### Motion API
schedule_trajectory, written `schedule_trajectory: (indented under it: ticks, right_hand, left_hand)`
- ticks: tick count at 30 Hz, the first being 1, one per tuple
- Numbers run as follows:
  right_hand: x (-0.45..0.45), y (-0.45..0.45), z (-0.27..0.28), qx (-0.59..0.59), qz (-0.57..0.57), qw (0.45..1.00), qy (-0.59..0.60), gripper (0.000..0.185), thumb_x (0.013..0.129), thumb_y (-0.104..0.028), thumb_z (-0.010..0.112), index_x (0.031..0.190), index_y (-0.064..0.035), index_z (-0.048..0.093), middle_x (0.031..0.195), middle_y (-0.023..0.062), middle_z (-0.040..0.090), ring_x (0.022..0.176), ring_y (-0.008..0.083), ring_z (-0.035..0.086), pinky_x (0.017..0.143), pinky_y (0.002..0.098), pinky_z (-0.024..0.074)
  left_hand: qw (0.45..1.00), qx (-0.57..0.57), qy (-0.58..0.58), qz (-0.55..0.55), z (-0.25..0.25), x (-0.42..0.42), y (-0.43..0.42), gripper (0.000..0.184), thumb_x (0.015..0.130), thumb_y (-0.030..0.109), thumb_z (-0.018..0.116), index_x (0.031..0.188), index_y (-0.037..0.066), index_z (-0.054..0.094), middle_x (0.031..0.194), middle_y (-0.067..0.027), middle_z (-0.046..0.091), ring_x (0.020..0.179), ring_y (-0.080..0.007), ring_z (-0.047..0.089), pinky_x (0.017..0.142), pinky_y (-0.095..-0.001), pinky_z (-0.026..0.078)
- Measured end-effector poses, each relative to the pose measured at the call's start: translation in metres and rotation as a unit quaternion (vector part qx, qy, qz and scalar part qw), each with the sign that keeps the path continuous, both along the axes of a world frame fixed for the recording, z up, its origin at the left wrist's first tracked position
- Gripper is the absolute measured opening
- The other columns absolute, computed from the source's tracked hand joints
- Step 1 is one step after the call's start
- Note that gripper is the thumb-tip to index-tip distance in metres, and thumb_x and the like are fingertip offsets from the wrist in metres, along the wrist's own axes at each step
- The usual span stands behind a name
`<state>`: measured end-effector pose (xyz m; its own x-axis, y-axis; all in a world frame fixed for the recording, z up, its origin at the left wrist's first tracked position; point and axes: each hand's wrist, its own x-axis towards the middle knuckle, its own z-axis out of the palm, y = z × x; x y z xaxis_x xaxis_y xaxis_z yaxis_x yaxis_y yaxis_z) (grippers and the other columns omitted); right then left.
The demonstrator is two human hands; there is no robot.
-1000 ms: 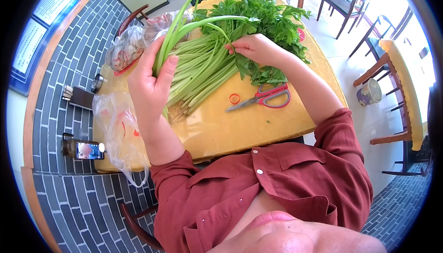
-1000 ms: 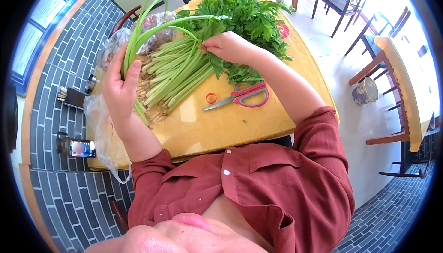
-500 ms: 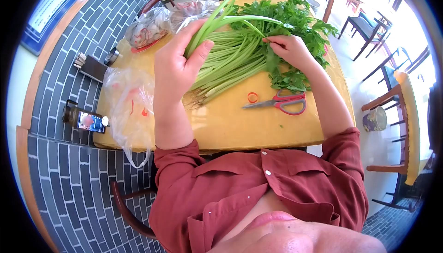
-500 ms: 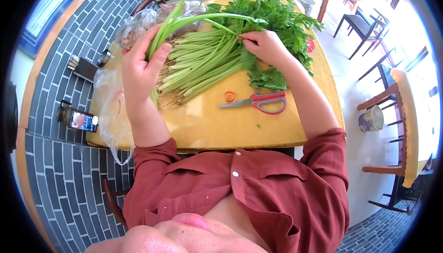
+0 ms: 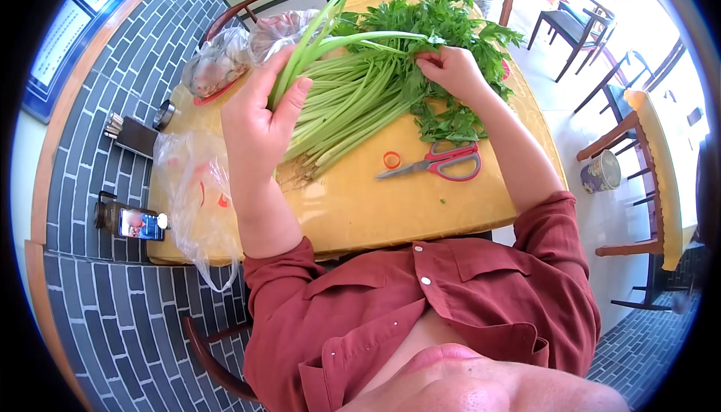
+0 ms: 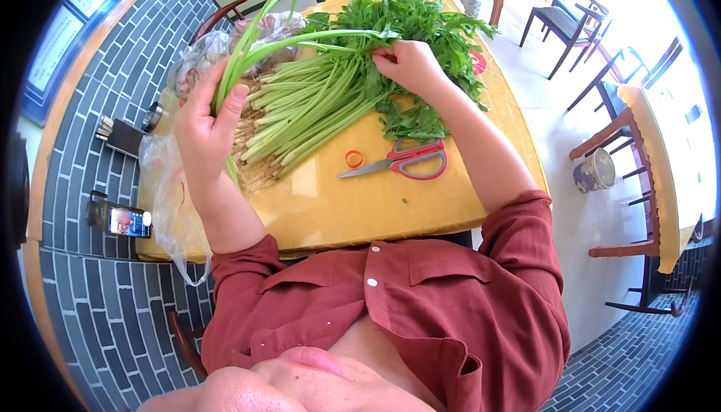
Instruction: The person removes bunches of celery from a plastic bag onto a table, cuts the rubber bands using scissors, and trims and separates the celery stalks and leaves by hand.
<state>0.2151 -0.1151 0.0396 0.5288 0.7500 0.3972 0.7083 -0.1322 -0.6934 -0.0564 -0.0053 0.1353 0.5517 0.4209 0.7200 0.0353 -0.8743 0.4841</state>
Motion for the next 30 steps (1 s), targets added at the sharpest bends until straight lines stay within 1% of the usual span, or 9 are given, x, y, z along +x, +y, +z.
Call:
schedule_trajectory:
  ticks: [2, 6, 9, 13, 16, 18, 21, 25, 30]
  right_hand:
    - [0.001, 0.001, -0.002, 0.008, -0.019, 0.999, -0.044, 0.027, 0.075, -0.027, 0.063, 0.082, -0.0017, 0.068, 0.069, 0.0174, 0.063, 0.064, 0.0268, 0.065, 0.061, 0.0334, 0.0512]
    - [0.004, 0.002, -0.003, 0.025, -0.075, 0.995, -0.055, 0.03, 0.07, -0.031, 0.062, 0.076, -0.0014, 0.068, 0.063, 0.0189, 0.06, 0.061, 0.0293, 0.063, 0.06, 0.0378, 0.049]
    - [0.009, 0.002, 0.002, 0.036, -0.104, 0.978, 0.175, 0.028, 0.074, -0.024, 0.065, 0.075, 0.0037, 0.068, 0.061, 0.0088, 0.064, 0.054, 0.014, 0.059, 0.051, 0.0281, 0.0462]
    - [0.037, 0.003, -0.017, 0.176, -0.003, 0.874, 0.452, 0.017, 0.084, -0.013, 0.058, 0.092, 0.0014, 0.059, 0.072, 0.0077, 0.06, 0.055, 0.014, 0.056, 0.047, 0.0241, 0.0442]
    - [0.037, -0.002, -0.011, 0.057, 0.011, 0.951, 0.305, 0.013, 0.085, -0.016, 0.06, 0.081, -0.0034, 0.062, 0.07, -0.0005, 0.057, 0.058, 0.0085, 0.051, 0.053, 0.0206, 0.0409]
    - [0.031, -0.005, -0.003, -0.117, 0.105, 0.97, 0.184, 0.014, 0.08, -0.011, 0.064, 0.091, -0.0023, 0.065, 0.077, 0.0015, 0.06, 0.065, 0.0099, 0.054, 0.061, 0.0232, 0.0448]
    - [0.008, -0.008, 0.011, -0.217, 0.213, 0.95, 0.069, 0.039, 0.075, -0.005, 0.066, 0.113, -0.0023, 0.061, 0.1, 0.0059, 0.062, 0.085, 0.014, 0.057, 0.073, 0.0264, 0.0469]
    - [-0.014, -0.002, 0.007, -0.085, 0.285, 0.929, 0.219, 0.071, 0.075, -0.006, 0.068, 0.138, -0.0043, 0.035, 0.132, 0.0094, 0.047, 0.111, 0.0186, 0.049, 0.088, 0.0298, 0.0441]
    - [-0.03, 0.014, -0.006, 0.057, 0.172, 0.94, 0.288, 0.059, 0.082, -0.016, 0.069, 0.131, -0.0001, 0.041, 0.128, 0.0106, 0.048, 0.108, 0.0176, 0.05, 0.092, 0.0296, 0.0407]
  left_hand:
    - [1.0, 0.019, -0.015, -0.017, -0.005, 0.003, 0.004, 0.033, 0.082, 0.015, 0.068, 0.111, 0.002, 0.061, 0.085, -0.0056, 0.066, 0.071, -0.0072, 0.056, 0.064, -0.0214, 0.045]
    - [0.999, 0.047, -0.002, -0.021, -0.001, 0.001, 0.0, 0.03, 0.08, 0.016, 0.069, 0.107, 0.004, 0.062, 0.083, -0.0117, 0.066, 0.064, -0.0169, 0.062, 0.06, -0.0271, 0.048]
    - [0.997, 0.068, -0.002, -0.039, -0.006, 0.005, 0.004, 0.03, 0.08, 0.015, 0.07, 0.106, 0.004, 0.062, 0.084, -0.0112, 0.066, 0.066, -0.0175, 0.062, 0.061, -0.0275, 0.048]
    - [0.994, 0.097, -0.049, -0.024, -0.01, 0.007, 0.008, 0.031, 0.079, 0.013, 0.07, 0.107, 0.002, 0.062, 0.083, -0.0088, 0.066, 0.067, -0.0109, 0.059, 0.062, -0.0237, 0.047]
    - [0.991, 0.104, -0.078, 0.0, -0.004, -0.004, 0.012, 0.032, 0.08, 0.014, 0.07, 0.108, 0.002, 0.061, 0.082, -0.0092, 0.066, 0.066, -0.0128, 0.06, 0.062, -0.0237, 0.047]
    - [0.995, 0.083, -0.061, 0.013, -0.002, -0.008, 0.01, 0.032, 0.08, 0.014, 0.07, 0.109, 0.003, 0.061, 0.083, -0.0094, 0.066, 0.066, -0.0139, 0.06, 0.061, -0.0242, 0.047]
    - [0.992, 0.102, -0.073, 0.0, -0.004, -0.003, 0.009, 0.032, 0.079, 0.016, 0.071, 0.108, 0.004, 0.062, 0.086, -0.0099, 0.066, 0.066, -0.0163, 0.061, 0.061, -0.0251, 0.048]
    - [0.993, 0.101, -0.06, -0.007, -0.006, 0.002, 0.007, 0.032, 0.078, 0.017, 0.071, 0.106, 0.004, 0.062, 0.092, -0.0112, 0.066, 0.074, -0.0222, 0.065, 0.065, -0.0274, 0.05]
    - [0.994, 0.092, -0.048, -0.016, -0.006, 0.001, 0.004, 0.034, 0.078, 0.017, 0.071, 0.107, 0.004, 0.062, 0.096, -0.0119, 0.066, 0.079, -0.0253, 0.066, 0.068, -0.029, 0.051]
